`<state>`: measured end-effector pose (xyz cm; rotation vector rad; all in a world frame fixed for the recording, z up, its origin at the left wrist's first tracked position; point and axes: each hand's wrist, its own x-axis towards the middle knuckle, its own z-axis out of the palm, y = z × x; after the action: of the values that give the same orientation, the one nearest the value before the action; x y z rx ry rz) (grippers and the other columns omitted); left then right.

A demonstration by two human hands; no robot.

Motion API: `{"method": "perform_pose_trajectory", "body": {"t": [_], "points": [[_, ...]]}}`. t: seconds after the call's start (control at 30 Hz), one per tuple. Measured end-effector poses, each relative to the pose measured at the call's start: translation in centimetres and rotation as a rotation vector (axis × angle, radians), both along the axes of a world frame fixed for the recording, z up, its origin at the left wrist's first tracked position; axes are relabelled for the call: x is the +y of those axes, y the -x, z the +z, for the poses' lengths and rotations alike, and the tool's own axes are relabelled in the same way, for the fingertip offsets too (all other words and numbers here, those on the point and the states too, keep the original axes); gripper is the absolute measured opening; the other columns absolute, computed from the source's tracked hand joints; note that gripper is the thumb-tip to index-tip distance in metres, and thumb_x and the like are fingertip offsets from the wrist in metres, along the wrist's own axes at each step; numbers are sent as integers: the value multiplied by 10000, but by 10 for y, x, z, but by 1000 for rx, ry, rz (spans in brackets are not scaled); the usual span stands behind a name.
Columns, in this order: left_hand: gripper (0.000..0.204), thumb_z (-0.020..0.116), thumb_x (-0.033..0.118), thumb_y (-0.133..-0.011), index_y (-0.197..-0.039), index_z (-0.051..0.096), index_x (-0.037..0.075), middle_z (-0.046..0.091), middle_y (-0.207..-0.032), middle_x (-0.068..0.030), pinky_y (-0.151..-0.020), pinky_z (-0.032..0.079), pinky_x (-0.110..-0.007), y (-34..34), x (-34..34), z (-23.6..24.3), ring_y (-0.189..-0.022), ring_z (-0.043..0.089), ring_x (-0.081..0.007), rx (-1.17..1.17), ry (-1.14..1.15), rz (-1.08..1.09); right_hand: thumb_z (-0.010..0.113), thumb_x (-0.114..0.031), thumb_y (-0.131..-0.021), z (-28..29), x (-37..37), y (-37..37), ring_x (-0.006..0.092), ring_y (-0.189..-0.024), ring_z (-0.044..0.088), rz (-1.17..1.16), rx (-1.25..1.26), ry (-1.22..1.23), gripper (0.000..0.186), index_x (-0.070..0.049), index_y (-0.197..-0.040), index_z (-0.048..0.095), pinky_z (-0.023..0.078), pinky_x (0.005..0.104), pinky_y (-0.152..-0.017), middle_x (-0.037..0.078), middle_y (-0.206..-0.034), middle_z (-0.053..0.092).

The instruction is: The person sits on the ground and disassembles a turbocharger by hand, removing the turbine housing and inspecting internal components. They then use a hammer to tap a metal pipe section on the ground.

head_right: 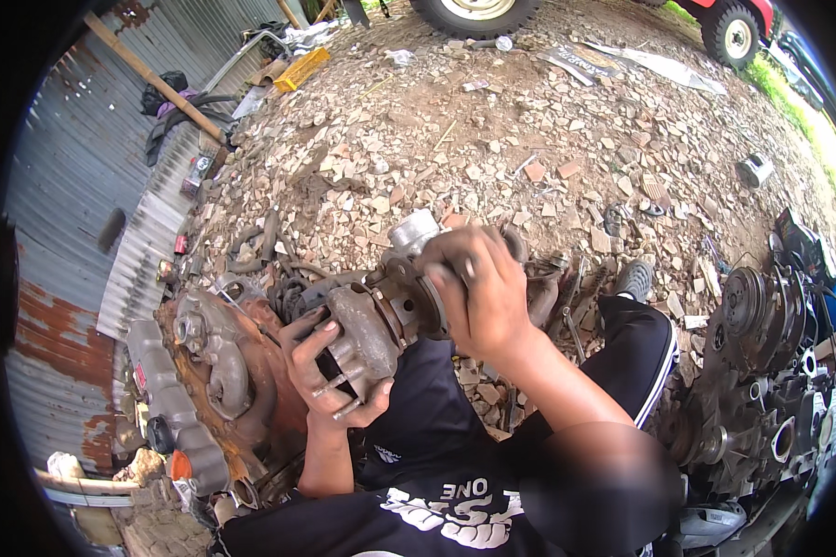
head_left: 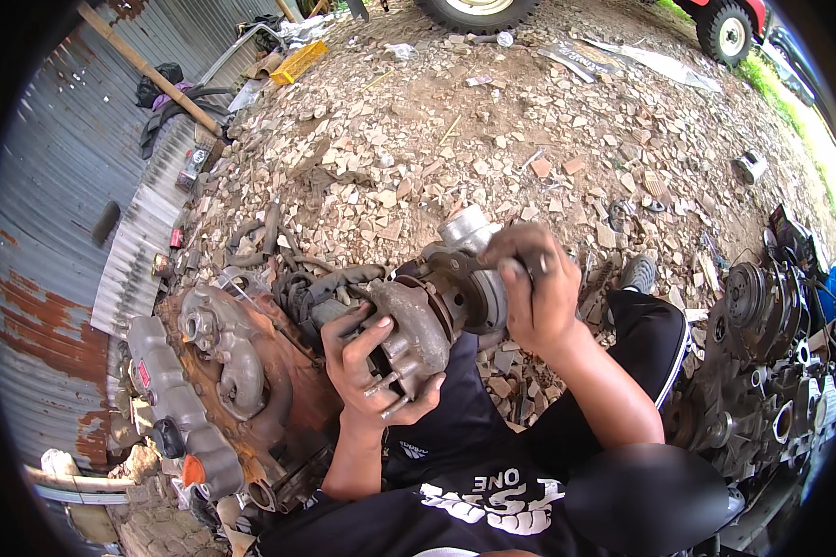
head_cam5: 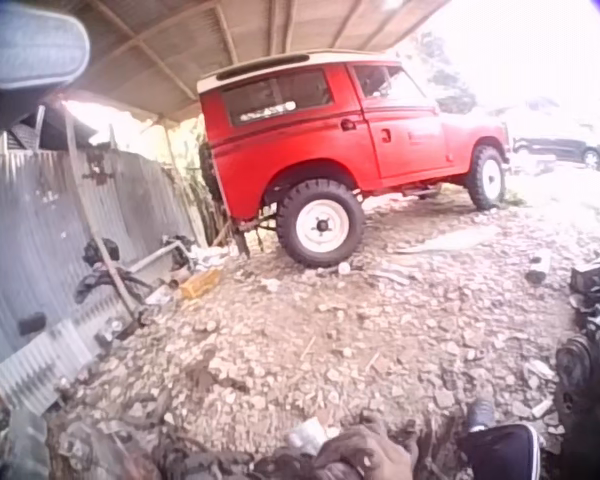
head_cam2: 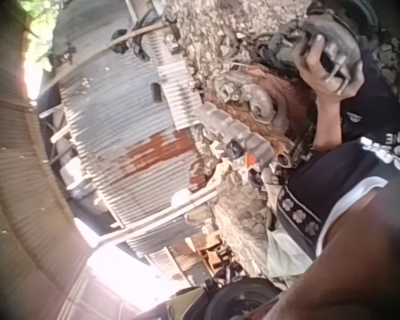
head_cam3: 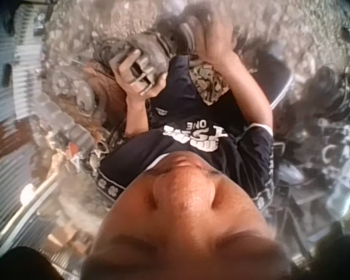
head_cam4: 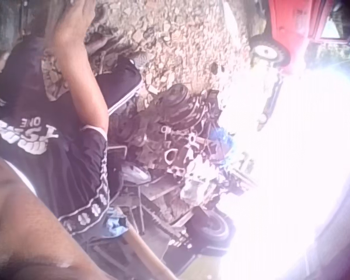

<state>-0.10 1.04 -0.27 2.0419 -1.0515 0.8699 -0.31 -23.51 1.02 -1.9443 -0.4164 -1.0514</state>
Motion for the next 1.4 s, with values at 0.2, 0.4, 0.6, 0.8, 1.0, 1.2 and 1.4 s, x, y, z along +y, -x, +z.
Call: {"method": "perform_pose_trajectory", "body": {"t": [0.2,0.4,0.6,0.8,1.0,1.2,1.4], "points": [[449,850,392,-678,-1043,657,217,589,-1270,-97,-849,540,-567,1,-6,3,-1041,590,-466,-40,-43,-23,631,-147,-1012,41,2,-36,455,-707,657,-102,255,30,211,62,-1017,597,509,533,-674,229,-708,654],[681,787,431,-727,-1271,608,63,573,-1242,-100,-889,526,-551,3,-15,0,-1095,581,-458,-80,-141,-15,632,-244,-1021,48,-4,-55,482,-669,650,-71,416,72,304,23,-875,648,508,550,-649,231,-654,638],[771,756,550,-759,-1283,549,23,563,-1195,-209,-948,495,-527,0,-13,3,-1098,575,-396,-83,-107,3,543,-261,-1101,30,-15,-53,75,-559,530,50,327,-817,318,-13,-954,679,415,278,-521,3,-748,662],[779,757,543,-766,-1298,547,15,552,-1223,-156,-933,496,-547,-7,-3,-6,-1094,567,-420,-146,-99,-17,440,-153,-1105,-9,-5,-4,167,-543,594,184,-25,-1081,197,13,-1054,532,481,269,-492,156,-845,645],[776,766,511,-752,-1301,554,5,534,-1256,-116,-930,495,-561,-5,0,-7,-1093,561,-440,-108,-90,-8,610,-122,-1018,-39,13,10,243,-728,733,330,-206,-636,149,16,-1016,555,594,376,-704,223,-915,699],[785,771,507,-739,-1300,548,6,547,-1218,-142,-950,492,-548,-4,2,-8,-1100,562,-427,-53,-47,-2,824,-112,-874,-49,4,15,283,-924,749,211,-304,-5,233,-50,-1038,669,598,419,-817,144,-1052,742],[667,810,439,-732,-1262,611,85,557,-1258,-92,-881,521,-541,0,-2,-1,-1074,571,-442,8,2,8,771,-419,-873,-57,17,20,147,-852,620,-179,-382,313,169,-313,-998,732,447,363,-849,-86,-1126,753]]}}
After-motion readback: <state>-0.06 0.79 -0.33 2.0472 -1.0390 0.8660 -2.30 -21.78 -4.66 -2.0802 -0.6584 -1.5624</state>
